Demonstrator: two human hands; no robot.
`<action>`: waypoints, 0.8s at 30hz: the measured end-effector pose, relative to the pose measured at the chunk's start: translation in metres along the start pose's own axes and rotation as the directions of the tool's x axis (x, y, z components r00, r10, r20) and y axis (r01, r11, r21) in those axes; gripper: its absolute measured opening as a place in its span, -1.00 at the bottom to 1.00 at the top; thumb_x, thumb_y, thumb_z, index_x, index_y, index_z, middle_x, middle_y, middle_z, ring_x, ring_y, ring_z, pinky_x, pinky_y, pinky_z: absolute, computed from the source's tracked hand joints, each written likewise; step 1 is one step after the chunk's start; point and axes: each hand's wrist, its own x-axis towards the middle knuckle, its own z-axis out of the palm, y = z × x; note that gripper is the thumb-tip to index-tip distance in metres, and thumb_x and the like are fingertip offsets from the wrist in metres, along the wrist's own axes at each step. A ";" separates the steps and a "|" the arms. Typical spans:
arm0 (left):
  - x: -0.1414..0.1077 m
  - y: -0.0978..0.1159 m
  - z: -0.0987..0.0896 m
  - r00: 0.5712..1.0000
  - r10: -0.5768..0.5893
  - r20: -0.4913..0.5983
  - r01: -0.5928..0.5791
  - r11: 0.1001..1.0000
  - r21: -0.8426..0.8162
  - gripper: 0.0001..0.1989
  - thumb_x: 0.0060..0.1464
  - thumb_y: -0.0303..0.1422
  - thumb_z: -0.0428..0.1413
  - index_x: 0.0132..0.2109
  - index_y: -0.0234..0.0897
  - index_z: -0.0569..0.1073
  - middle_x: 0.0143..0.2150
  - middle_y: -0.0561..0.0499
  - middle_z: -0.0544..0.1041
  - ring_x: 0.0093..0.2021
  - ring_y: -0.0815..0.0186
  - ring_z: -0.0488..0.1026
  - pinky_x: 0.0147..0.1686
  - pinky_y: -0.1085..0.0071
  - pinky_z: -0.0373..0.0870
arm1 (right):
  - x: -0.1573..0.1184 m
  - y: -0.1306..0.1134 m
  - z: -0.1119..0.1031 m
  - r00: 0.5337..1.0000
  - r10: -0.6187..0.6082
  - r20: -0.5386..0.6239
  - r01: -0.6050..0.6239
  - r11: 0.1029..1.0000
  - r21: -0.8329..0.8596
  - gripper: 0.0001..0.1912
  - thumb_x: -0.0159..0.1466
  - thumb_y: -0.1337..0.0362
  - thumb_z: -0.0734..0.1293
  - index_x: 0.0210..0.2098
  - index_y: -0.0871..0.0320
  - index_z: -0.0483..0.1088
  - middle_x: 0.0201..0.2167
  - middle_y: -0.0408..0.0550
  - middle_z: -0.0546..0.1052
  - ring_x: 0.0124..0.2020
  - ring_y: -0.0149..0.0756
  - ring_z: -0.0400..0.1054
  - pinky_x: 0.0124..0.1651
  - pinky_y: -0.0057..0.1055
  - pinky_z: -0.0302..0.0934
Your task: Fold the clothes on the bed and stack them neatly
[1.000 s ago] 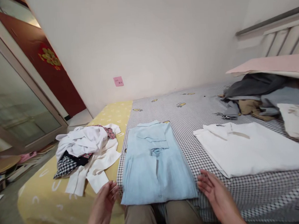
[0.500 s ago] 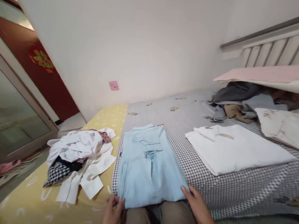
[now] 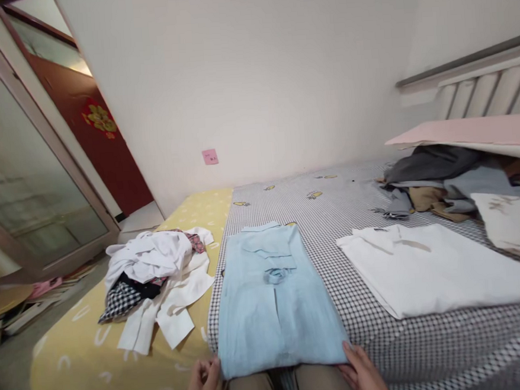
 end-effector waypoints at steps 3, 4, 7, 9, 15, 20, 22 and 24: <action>-0.009 0.002 0.004 1.000 0.005 -0.025 -0.005 1.000 -0.006 -0.31 -0.26 0.36 0.13 -0.30 -0.19 0.37 -0.32 -0.07 0.53 -0.28 0.11 0.48 -0.18 0.19 0.41 | -0.010 -0.007 0.002 1.000 -0.030 0.008 0.030 0.999 0.035 -0.27 -0.07 -0.27 0.48 -0.05 0.02 0.42 0.05 -0.07 0.57 0.09 -0.08 0.45 0.13 -0.24 0.39; -0.012 0.003 0.007 1.000 0.010 -0.020 -0.010 1.000 0.007 -0.31 -0.21 0.34 0.11 -0.24 -0.20 0.38 -0.26 -0.10 0.54 -0.22 0.08 0.49 -0.13 0.17 0.41 | -0.012 -0.009 0.003 1.000 -0.023 0.000 0.023 0.999 0.041 -0.25 -0.10 -0.29 0.49 -0.05 0.01 0.41 0.05 -0.08 0.56 0.09 -0.08 0.45 0.12 -0.25 0.39; -0.017 0.003 0.013 0.999 0.035 -0.007 -0.034 0.995 0.092 -0.35 -0.16 0.24 0.12 -0.17 -0.24 0.38 -0.13 -0.20 0.52 -0.06 0.00 0.46 0.04 0.09 0.34 | -0.015 -0.012 0.005 0.999 0.010 -0.039 -0.010 1.000 0.007 -0.21 -0.19 -0.28 0.52 -0.10 0.02 0.38 -0.06 -0.09 0.59 0.01 -0.08 0.48 0.09 -0.23 0.41; -0.018 0.001 0.015 0.999 0.040 0.007 -0.041 0.990 0.136 -0.38 -0.16 0.14 0.14 -0.12 -0.28 0.38 -0.07 -0.25 0.49 0.02 -0.03 0.42 0.11 0.08 0.29 | -0.017 -0.014 0.007 0.997 0.024 -0.072 -0.026 0.999 -0.025 -0.19 -0.26 -0.20 0.57 -0.11 0.00 0.34 -0.20 -0.13 0.61 -0.06 -0.09 0.51 0.07 -0.23 0.40; -0.025 -0.008 0.014 0.999 0.040 -0.019 -0.036 0.984 0.173 -0.52 -0.16 -0.07 0.18 -0.13 -0.29 0.42 -0.07 -0.22 0.45 -0.03 0.03 0.40 0.03 0.17 0.33 | -0.018 -0.011 0.006 0.994 0.040 -0.105 -0.050 0.995 -0.088 -0.14 -0.34 -0.06 0.62 -0.08 -0.05 0.31 -0.36 -0.21 0.58 -0.22 -0.14 0.50 -0.07 -0.25 0.39; -0.022 -0.007 0.017 1.000 0.010 -0.009 -0.009 0.991 0.136 -0.36 -0.19 0.05 0.20 -0.07 -0.36 0.50 -0.06 -0.26 0.51 0.01 0.00 0.42 0.09 0.17 0.32 | -0.011 -0.003 0.002 0.988 -0.026 -0.151 0.006 0.992 -0.128 -0.06 -0.32 -0.09 0.61 -0.01 -0.05 0.23 -0.35 -0.21 0.52 -0.29 -0.14 0.46 -0.09 -0.18 0.36; -0.020 -0.001 0.018 1.000 -0.007 0.021 0.005 0.993 0.116 -0.34 -0.23 0.14 0.20 -0.17 -0.36 0.55 -0.13 -0.24 0.54 0.00 -0.02 0.43 0.12 0.16 0.31 | -0.012 -0.002 0.003 0.975 -0.128 -0.182 0.095 0.979 -0.178 -0.10 -0.29 -0.12 0.60 -0.03 -0.04 0.23 -0.27 -0.20 0.52 -0.22 -0.15 0.44 -0.05 -0.20 0.34; -0.018 0.006 0.019 0.998 -0.007 0.064 0.001 0.995 0.096 -0.33 -0.22 0.22 0.18 -0.25 -0.34 0.58 -0.15 -0.22 0.56 0.01 -0.04 0.43 0.16 0.15 0.28 | -0.014 -0.005 0.007 0.964 -0.221 -0.146 0.182 0.953 -0.243 -0.22 -0.20 -0.20 0.54 -0.09 -0.01 0.30 -0.22 -0.19 0.52 -0.14 -0.15 0.42 -0.03 -0.24 0.32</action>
